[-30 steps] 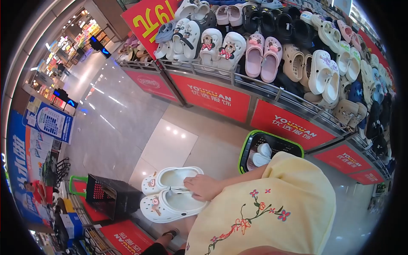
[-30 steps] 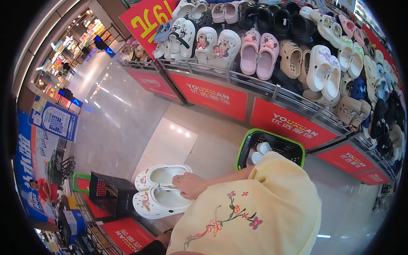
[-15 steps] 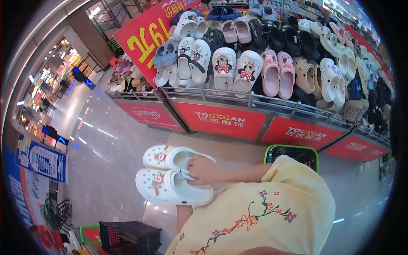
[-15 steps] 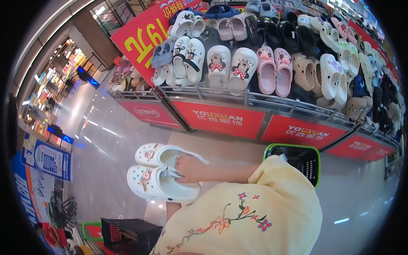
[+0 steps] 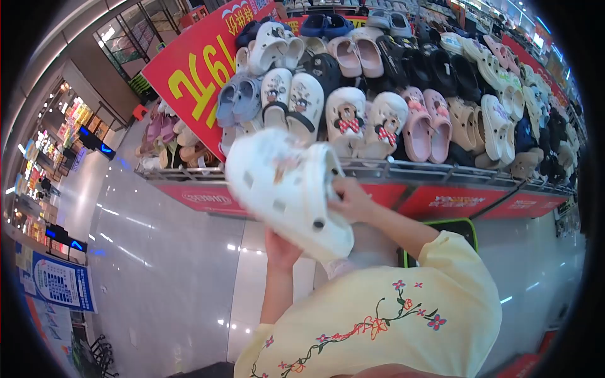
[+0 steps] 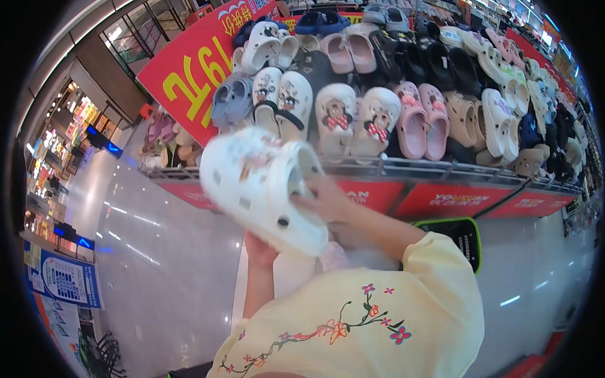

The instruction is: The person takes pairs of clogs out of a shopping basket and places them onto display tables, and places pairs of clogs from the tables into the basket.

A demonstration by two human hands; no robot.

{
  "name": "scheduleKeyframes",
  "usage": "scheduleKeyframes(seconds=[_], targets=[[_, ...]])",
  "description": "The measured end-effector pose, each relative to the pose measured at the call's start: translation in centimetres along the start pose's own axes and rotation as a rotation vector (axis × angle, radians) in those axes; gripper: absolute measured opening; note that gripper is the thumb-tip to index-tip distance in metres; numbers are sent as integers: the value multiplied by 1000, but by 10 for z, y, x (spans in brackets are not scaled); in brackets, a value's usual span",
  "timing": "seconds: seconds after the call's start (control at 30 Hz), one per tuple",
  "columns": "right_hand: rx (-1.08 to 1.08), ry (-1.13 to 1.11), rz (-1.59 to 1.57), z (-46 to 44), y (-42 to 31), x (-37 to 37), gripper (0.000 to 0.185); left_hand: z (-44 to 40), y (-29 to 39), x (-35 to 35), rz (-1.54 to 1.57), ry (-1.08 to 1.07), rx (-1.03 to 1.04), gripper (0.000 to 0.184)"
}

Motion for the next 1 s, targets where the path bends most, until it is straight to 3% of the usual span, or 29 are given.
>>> scheduleKeyframes(seconds=[0.07, 0.13, 0.2, 0.27, 0.33, 0.43, 0.57, 0.77, 0.93, 1.0], targets=[[106, 120, -167, -45, 42, -40, 30, -19, 31, 3, -148, -110, -18, 57], [315, 332, -136, -95, 63, -99, 30, -31, 73, -12, -74, -32, 123, 52], [306, 474, -264, -147, 53, -154, 33, -50, 111, -28, -46, -26, 200, 49], [363, 569, -118, -208, 93, -208, 35, -61, 138, -40, -46, 17, 232, 47], [97, 670, -348, -266, 109, -236, 42, -74, 163, -51, -90, 67, 231, 47], [31, 786, -100, -330, 148, -267, 46, -77, 190, -71, -99, 160, 312, 46], [199, 916, 223, -384, 204, -286, 50, -72, 207, -90, -37, 135, 396, 46], [434, 858, 535, -416, 287, -282, 47, -84, 245, -108, 77, 213, 401, 45], [563, 630, 717, -422, 282, -287, 46, -136, 295, -106, 67, 216, 229, 44], [585, 495, 816, -418, 276, -287, 45, -161, 312, -101, -40, 125, 131, 44]])
Point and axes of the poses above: each hand's wrist, its own z-axis away from the middle knuckle, its own x-axis out of the palm, y = z × x, the point moved 6 cm from there along -z, towards the middle knuckle, and after that the axes turned 9 degrees about -y, right-handed, at the moved point
